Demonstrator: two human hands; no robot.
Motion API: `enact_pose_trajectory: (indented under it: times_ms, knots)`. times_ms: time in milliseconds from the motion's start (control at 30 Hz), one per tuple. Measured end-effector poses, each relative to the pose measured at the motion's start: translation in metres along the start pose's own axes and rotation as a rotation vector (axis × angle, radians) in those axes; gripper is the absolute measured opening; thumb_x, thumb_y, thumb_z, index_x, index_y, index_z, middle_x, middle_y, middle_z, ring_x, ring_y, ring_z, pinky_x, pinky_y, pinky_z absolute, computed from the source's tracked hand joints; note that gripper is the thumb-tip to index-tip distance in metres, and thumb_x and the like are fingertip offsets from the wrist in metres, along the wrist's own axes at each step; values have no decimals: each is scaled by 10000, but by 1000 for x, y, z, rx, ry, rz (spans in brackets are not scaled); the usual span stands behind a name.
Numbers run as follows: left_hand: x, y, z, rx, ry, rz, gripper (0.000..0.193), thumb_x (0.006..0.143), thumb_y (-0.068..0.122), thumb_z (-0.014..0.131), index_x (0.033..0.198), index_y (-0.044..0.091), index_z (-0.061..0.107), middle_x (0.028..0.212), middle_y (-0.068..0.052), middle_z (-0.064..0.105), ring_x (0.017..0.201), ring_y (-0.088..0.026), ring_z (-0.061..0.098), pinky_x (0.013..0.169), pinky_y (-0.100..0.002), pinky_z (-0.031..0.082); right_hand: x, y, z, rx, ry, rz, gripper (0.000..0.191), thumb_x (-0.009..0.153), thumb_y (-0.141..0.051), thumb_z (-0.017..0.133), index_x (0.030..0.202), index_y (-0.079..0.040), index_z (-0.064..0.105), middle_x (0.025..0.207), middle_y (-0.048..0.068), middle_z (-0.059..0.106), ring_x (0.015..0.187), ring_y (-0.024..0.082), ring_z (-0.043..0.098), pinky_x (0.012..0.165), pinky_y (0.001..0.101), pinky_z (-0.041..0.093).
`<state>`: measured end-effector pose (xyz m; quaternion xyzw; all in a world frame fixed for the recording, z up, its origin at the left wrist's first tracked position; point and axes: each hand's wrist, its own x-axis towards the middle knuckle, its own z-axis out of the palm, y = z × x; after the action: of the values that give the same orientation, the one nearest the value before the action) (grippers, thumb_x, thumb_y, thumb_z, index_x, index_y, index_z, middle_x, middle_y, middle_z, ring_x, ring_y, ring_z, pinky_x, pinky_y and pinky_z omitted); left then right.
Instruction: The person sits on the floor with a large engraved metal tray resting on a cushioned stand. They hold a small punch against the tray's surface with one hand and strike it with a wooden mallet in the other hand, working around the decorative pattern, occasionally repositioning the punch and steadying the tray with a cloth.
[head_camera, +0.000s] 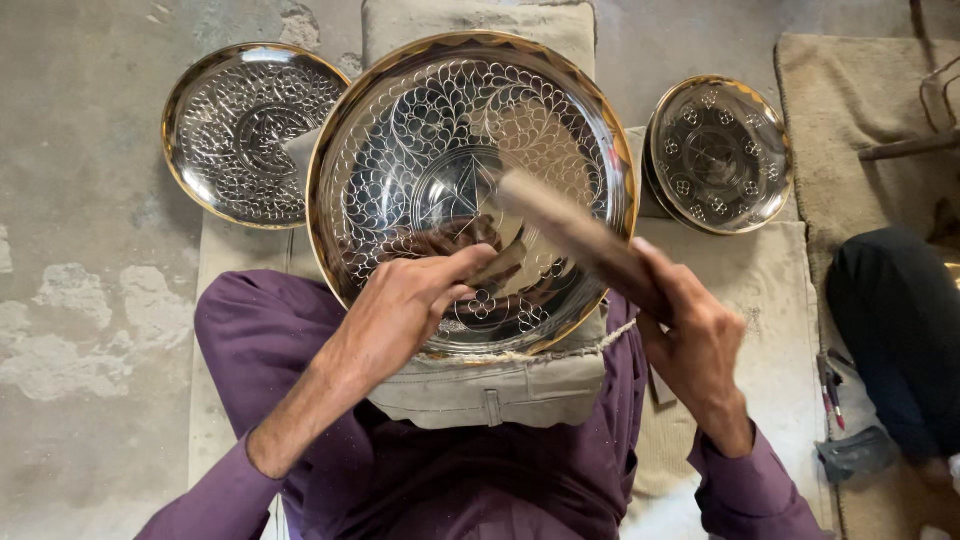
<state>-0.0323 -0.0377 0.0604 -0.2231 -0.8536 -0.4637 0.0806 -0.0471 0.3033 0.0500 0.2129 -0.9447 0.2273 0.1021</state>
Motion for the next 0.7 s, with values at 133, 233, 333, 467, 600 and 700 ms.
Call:
enact_pose_trajectory:
  times_ms: [133,233,333,467,600,700]
  knots:
    - [-4,4,0,-59,-40,-292,443,938,40,680,1368,104,594,973,-148,782,766,-238,784,658,-397,620,18,-13,-10,89,-67,-167,706,847,63,672,1482,-194,503,1216,170,723,717,180,728,601,311,637]
    - [-7,7,2,-66,26,-293,456,935,32,671,1376,102,583,979,-165,778,843,-242,794,661,-388,625,35,-22,-19,-172,-26,-103,674,907,49,701,1505,-197,513,974,71,755,619,195,666,541,361,563]
    - [-13,8,5,-71,101,-281,477,921,9,653,1382,102,575,1007,-160,779,885,-238,798,666,-370,639,53,-35,-26,389,-57,-82,722,907,22,656,1547,-187,397,1068,50,712,814,182,716,701,330,605]
    - [-20,6,13,-59,183,-350,453,942,37,699,1371,101,570,989,-143,778,823,-238,790,663,-390,637,74,-55,-43,-291,-270,-62,610,966,-70,715,1502,-237,478,1090,83,732,835,259,716,733,395,610]
    - [-27,4,24,-96,322,-408,463,914,46,731,1349,93,582,949,-133,775,852,-230,800,672,-369,665,97,-69,-49,164,-59,-351,604,943,-44,621,1517,-123,452,1344,196,645,1119,339,693,959,433,585]
    - [-29,2,30,-19,375,-368,389,998,16,691,1366,68,574,1003,-142,775,905,-221,798,752,-349,677,111,-74,-53,-314,-340,-279,544,1004,-164,564,1532,-237,457,1120,75,712,863,212,692,764,367,584]
